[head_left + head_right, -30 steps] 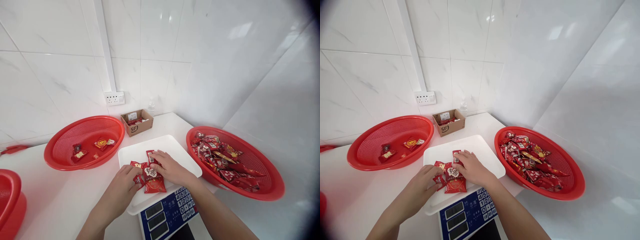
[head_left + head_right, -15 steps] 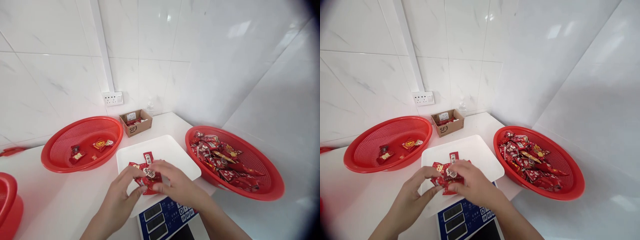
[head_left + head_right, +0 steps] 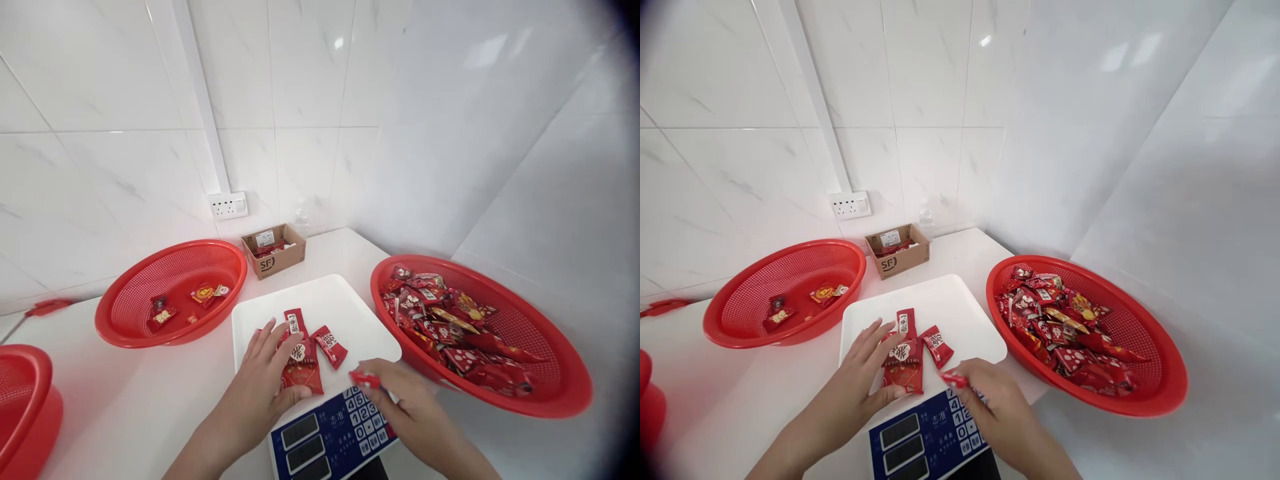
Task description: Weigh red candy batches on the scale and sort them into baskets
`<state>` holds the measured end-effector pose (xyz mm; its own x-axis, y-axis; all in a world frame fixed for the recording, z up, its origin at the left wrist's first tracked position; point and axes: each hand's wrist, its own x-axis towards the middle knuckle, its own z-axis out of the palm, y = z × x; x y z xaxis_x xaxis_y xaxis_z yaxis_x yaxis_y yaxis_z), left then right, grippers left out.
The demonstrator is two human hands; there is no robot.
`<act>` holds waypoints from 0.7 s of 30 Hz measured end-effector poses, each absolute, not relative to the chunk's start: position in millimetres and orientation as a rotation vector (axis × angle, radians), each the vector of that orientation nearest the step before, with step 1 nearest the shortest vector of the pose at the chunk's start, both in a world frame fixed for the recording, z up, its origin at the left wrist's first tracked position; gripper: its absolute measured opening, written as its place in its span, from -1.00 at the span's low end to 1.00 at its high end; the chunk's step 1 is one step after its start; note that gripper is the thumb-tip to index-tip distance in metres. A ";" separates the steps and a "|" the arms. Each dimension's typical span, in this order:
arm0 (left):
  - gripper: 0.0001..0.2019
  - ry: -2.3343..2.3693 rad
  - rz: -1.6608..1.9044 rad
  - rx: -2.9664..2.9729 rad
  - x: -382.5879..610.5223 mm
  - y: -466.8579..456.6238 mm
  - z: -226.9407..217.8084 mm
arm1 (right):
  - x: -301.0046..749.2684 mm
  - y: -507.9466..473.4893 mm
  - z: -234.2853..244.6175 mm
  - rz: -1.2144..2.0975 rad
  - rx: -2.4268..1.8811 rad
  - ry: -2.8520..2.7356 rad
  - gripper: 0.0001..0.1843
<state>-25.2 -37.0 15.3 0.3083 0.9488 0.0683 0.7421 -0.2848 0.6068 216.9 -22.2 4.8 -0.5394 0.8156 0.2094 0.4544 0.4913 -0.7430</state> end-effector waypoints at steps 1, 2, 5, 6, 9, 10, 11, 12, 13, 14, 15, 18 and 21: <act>-0.43 1.549 0.496 2.157 -25.0 -32.3 11.5 | 226.8 -20.2 2.3 0.821 -1.113 -2.139 -0.70; -0.38 1.578 0.403 2.186 -24.4 -28.0 8.2 | 236.8 -18.0 -0.4 0.777 -1.181 -2.088 -0.69; -0.37 1.593 0.214 2.182 -19.4 -19.1 3.0 | 266.2 -10.5 -7.8 0.626 -1.357 -1.936 -0.68; -0.38 1.603 0.192 2.168 -16.5 -17.3 2.8 | 275.1 -7.9 -9.5 0.575 -1.405 -1.903 -0.68; -0.37 1.711 0.205 2.165 -4.9 -14.1 4.6 | 297.8 0.4 -12.2 0.419 -1.536 -1.843 -0.67; -0.36 1.752 0.217 2.181 -0.6 -13.2 5.6 | 303.8 3.3 -12.6 0.374 -1.568 -1.831 -0.65; -0.36 1.770 0.225 2.208 3.7 -12.1 6.7 | 308.9 6.2 -13.1 0.338 -1.594 -1.819 -0.65; -0.36 1.753 0.231 2.248 7.7 -10.8 7.8 | 313.1 8.9 -13.6 0.316 -1.615 -1.807 -0.64; -0.36 1.697 0.232 2.295 11.2 -9.2 8.8 | 316.6 11.3 -14.4 0.311 -1.623 -1.806 -0.64; -0.37 1.613 0.227 2.340 14.1 -7.3 9.7 | 319.3 13.4 -15.5 0.320 -1.619 -1.815 -0.64; -0.39 1.524 0.216 2.374 16.4 -5.1 10.2 | 321.3 15.0 -16.8 0.337 -1.609 -1.824 -0.64; -0.41 1.417 0.165 2.393 20.7 2.0 9.5 | 324.7 17.2 -21.2 0.390 -1.556 -1.850 -0.64; -0.38 1.549 0.128 2.350 22.4 6.9 7.8 | 327.8 17.4 -24.8 0.437 -1.513 -1.873 -0.66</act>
